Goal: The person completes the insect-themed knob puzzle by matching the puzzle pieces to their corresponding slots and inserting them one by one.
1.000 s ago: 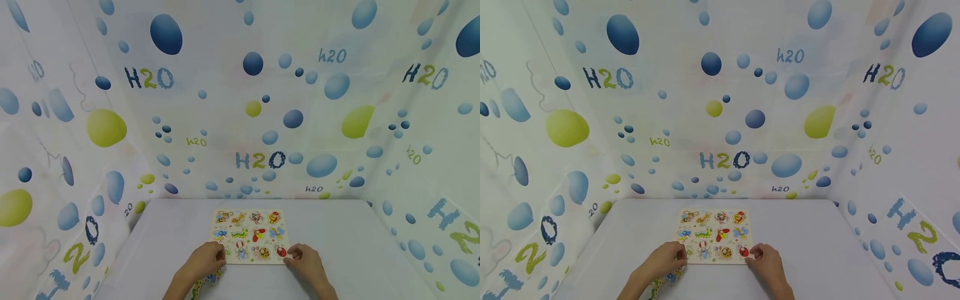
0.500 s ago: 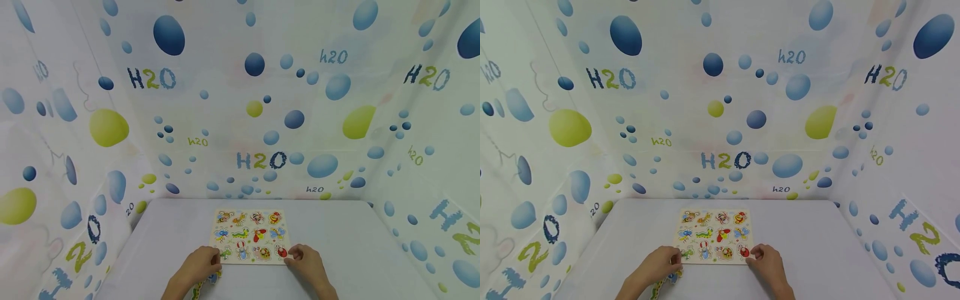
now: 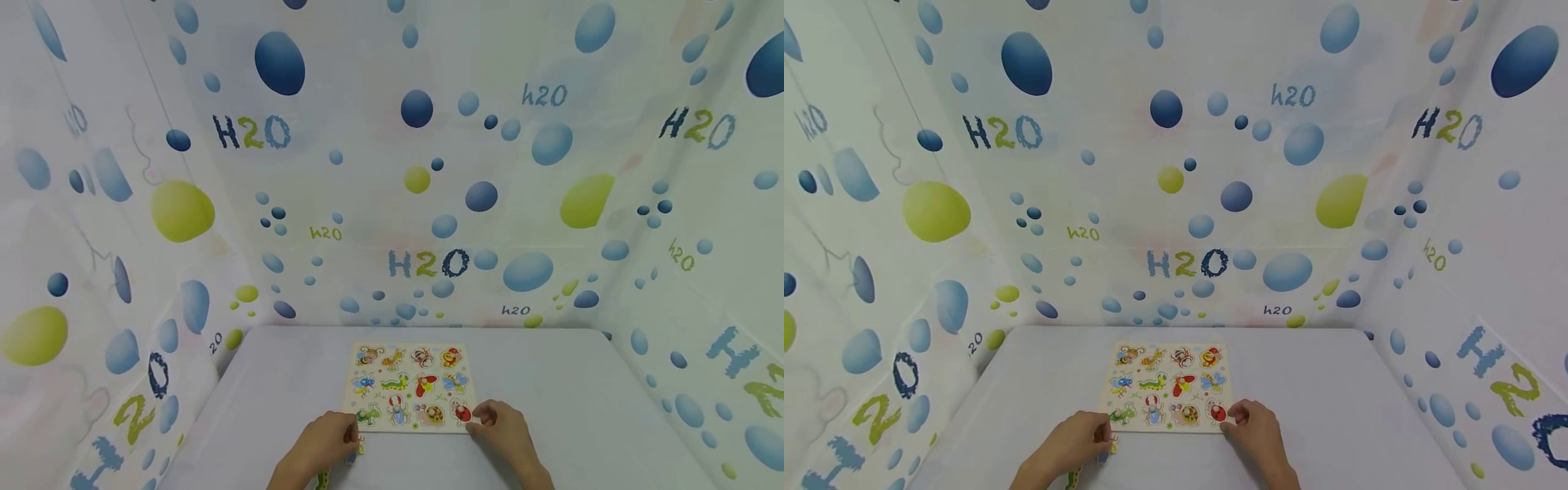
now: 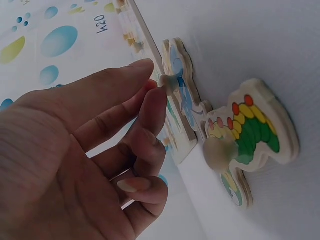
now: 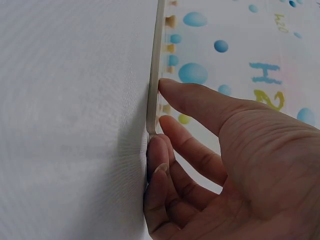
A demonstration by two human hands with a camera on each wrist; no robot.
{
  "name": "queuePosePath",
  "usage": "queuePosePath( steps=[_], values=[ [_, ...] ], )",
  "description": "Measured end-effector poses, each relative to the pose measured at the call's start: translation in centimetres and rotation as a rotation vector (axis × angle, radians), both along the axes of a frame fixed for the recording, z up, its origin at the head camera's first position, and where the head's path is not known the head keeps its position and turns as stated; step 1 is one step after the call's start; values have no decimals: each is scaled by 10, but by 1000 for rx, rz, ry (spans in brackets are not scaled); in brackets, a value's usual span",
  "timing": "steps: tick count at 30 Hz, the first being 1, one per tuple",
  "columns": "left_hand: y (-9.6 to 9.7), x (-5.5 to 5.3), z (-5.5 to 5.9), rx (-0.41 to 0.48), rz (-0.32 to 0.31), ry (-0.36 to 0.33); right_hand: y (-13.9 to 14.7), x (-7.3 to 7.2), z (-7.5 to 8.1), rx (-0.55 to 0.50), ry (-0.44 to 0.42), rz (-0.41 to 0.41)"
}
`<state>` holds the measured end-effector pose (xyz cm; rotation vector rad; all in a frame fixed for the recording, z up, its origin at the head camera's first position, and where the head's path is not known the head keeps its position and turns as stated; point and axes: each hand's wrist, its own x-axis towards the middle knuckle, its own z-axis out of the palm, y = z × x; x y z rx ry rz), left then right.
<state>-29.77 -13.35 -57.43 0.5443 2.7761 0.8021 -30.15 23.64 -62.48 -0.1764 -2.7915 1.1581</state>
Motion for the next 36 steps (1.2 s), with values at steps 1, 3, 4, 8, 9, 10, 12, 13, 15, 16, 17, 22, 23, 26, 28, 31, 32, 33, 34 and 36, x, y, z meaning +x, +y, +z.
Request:
queuePosePath(
  steps=[1,3,4,8,9,10,12,13,15,16,17,22,23,26,28,31,32,33,34,36],
  values=[
    [0,1,-1,0,4,3,0,0,0,0,0,-2],
    [-1,1,-2,-1,13,14,0,0,-1,5,4,-1],
    [-1,2,-3,-3,20,19,0,0,-1,2,-1,-6],
    [-2,1,-10,-20,38,49,0,1,-2,7,3,-4],
    [-2,1,-12,-27,42,57,0,1,-2,9,4,-3],
    [-3,1,-14,-32,44,65,0,1,-2,9,5,0],
    [-3,0,-17,-41,43,82,-1,1,-2,6,1,-1],
    [-3,0,-19,-43,41,88,-1,1,-1,5,3,2],
    [-3,-1,-21,-47,38,102,-1,1,0,6,3,1],
    [-3,-1,-21,-46,37,106,-2,1,0,4,1,0],
    [-3,-1,-21,-47,35,111,-1,1,0,6,1,-3],
    [-3,-1,-20,-42,41,120,-1,1,0,4,0,-1],
    [-3,0,-19,-41,43,119,-1,1,0,2,-2,-2],
    [-3,0,-19,-36,56,121,-2,1,1,0,-4,8],
    [-3,0,-19,-32,63,124,-2,1,2,0,-9,10],
    [-3,0,-16,-17,70,125,-1,2,3,2,-4,16],
    [-3,0,-15,-12,72,124,-1,1,2,4,-3,17],
    [-3,0,-14,-7,74,123,-1,1,1,6,0,18],
    [-3,0,-13,-2,76,125,-1,1,1,9,4,21],
    [-2,1,-11,7,82,126,0,0,-1,12,9,24]
  ],
)
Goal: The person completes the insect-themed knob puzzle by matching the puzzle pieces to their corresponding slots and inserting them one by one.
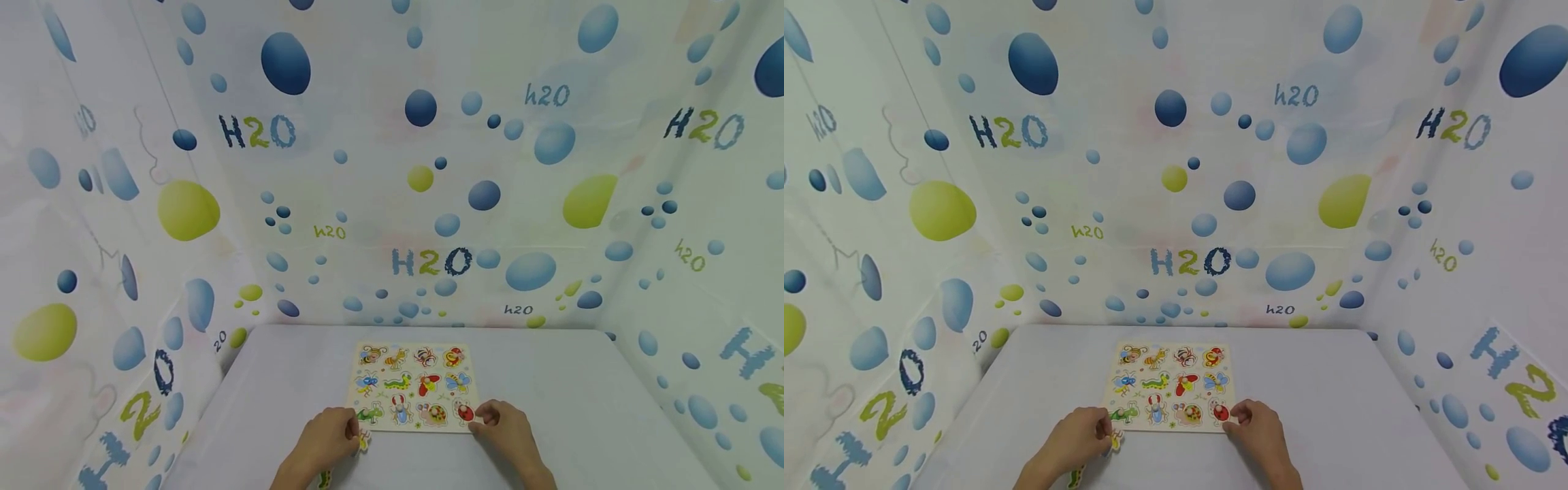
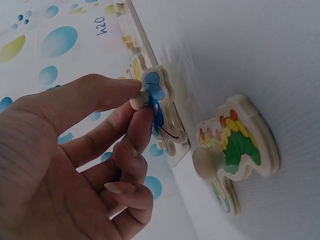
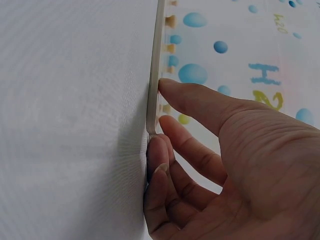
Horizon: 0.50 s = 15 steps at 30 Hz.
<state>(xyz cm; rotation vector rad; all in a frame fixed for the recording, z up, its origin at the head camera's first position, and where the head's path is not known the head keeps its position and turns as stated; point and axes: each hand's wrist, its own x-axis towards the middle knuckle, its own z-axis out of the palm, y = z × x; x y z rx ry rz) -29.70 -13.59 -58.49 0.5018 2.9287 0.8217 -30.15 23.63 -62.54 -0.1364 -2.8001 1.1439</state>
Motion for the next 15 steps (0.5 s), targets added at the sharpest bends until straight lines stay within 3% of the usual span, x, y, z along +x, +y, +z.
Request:
queuePosePath(
  steps=[7,15],
  values=[
    [-1,-1,3,37,9,-11,0,0,0,-12,-9,3],
    [-1,-4,13,37,30,38,-1,1,2,-5,-3,2]
  ],
)
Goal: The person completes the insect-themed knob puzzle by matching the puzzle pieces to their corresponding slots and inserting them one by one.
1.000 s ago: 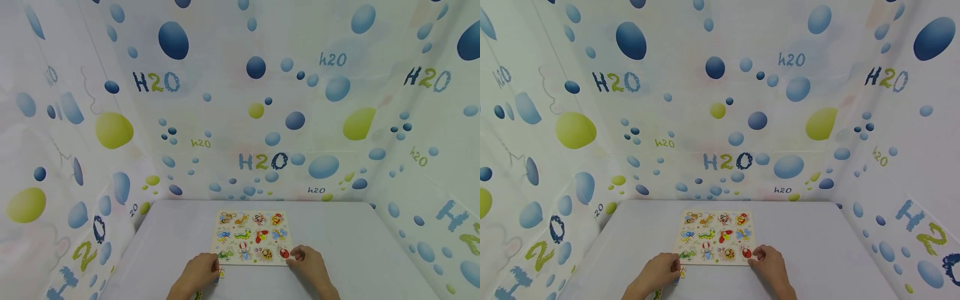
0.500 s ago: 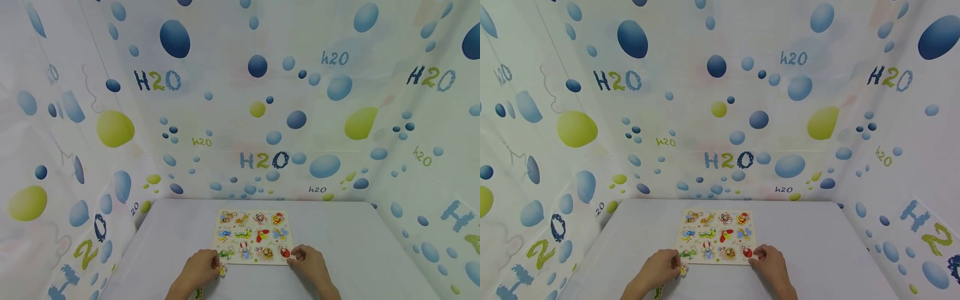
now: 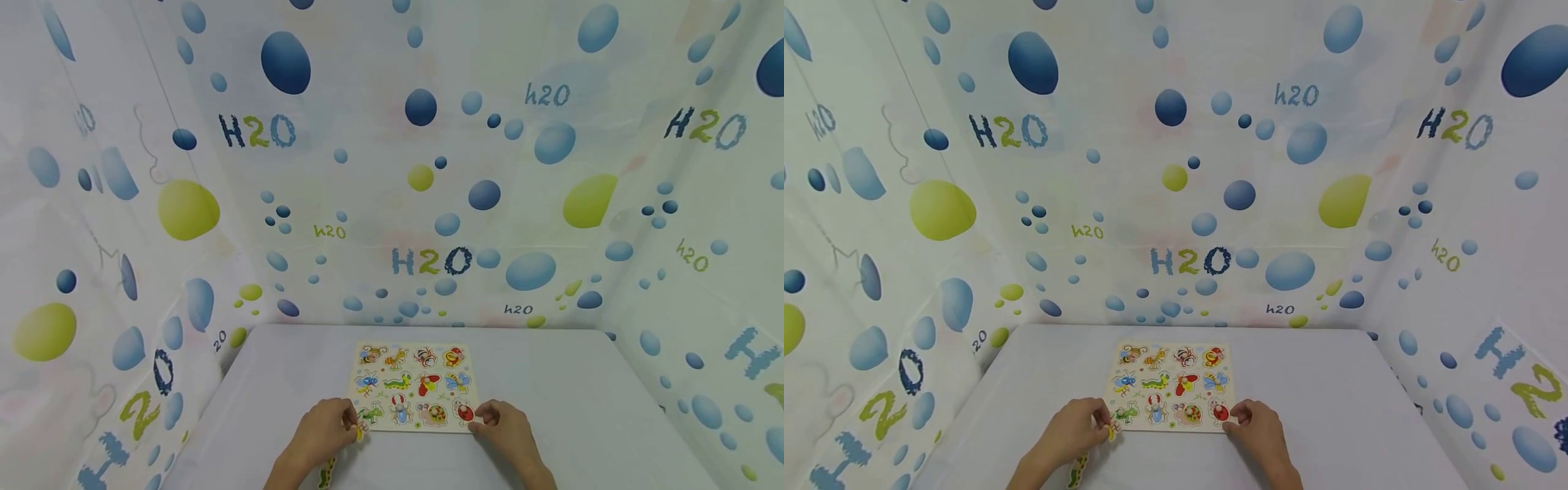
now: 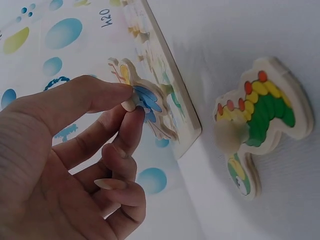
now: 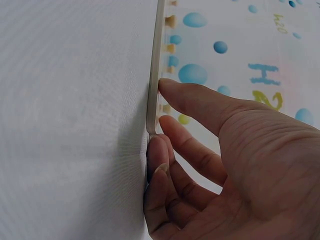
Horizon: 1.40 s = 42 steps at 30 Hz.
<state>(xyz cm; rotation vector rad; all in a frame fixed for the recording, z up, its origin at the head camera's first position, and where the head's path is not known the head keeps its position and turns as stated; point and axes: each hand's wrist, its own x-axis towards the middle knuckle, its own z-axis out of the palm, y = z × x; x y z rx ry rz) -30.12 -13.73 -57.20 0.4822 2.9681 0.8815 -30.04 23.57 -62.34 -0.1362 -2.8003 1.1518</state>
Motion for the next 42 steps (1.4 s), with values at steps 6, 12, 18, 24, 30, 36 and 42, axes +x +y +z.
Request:
queuePosePath(
  steps=[6,12,18,24,30,36,42],
  values=[
    [0,-4,3,-12,7,26,0,1,2,-7,-12,-3],
    [0,-11,5,-8,10,40,0,0,1,-12,-14,-8],
    [0,-18,8,-13,13,38,0,0,1,-15,-17,-6],
    [1,-20,13,9,15,23,0,1,1,-18,-14,-2],
    [3,-26,14,-8,12,29,1,0,0,-14,-6,-5],
    [4,-34,12,-13,14,59,1,0,0,-11,-16,-10],
    [2,-41,8,-18,28,68,1,0,1,-18,-11,-6]
  ],
)
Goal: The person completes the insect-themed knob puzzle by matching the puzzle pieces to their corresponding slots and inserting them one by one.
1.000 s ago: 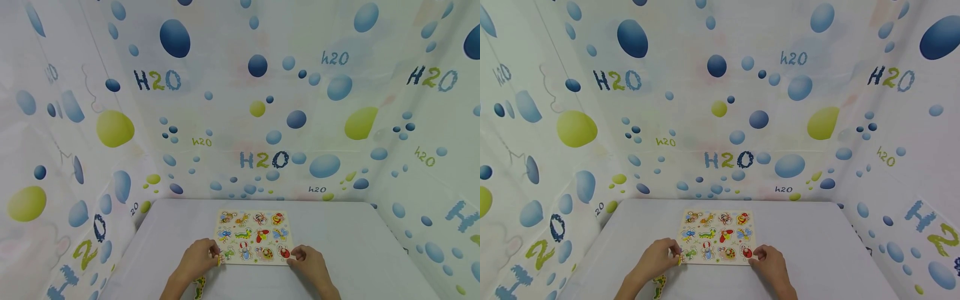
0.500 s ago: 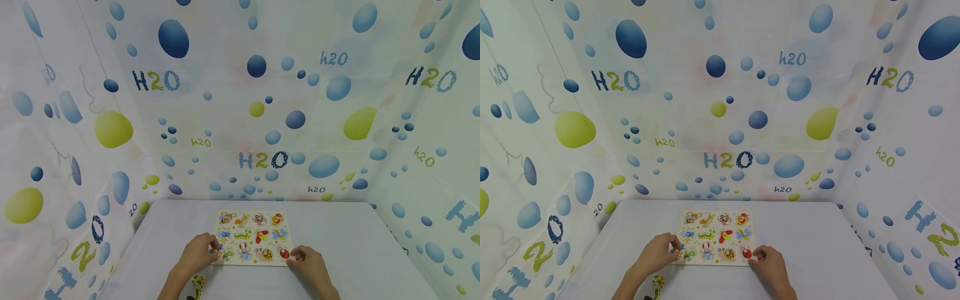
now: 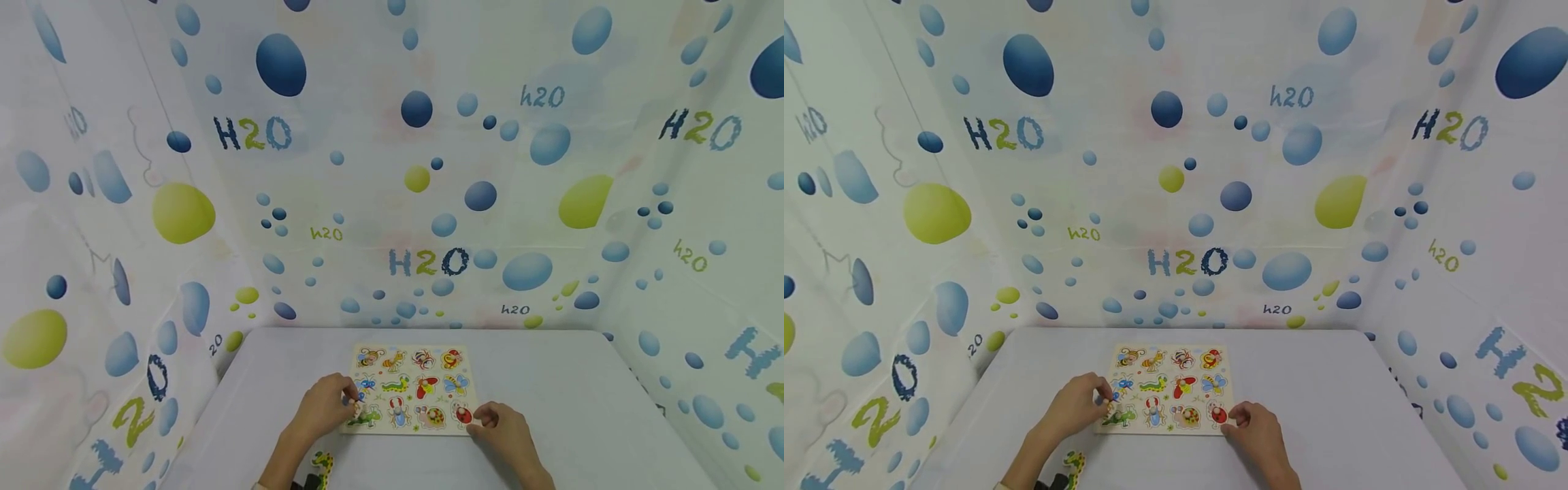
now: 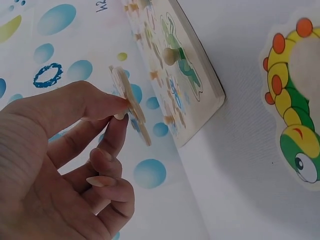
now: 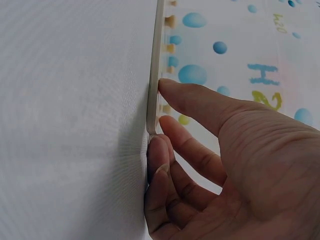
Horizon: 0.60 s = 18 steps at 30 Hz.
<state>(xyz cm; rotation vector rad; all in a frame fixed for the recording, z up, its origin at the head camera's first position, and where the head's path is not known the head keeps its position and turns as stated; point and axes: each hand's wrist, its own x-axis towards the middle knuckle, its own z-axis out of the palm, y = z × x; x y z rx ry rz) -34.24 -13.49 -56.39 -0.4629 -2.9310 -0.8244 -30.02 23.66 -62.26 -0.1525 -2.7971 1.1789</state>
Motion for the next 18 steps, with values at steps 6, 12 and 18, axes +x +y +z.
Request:
queuePosePath(
  steps=[6,12,18],
  values=[
    [0,-6,-1,0,6,5,0,0,0,0,3,-3],
    [0,-13,-3,14,3,4,1,-1,-4,-13,-3,-9],
    [0,-23,-9,18,10,7,1,-2,-5,-14,-6,-14]
  ],
)
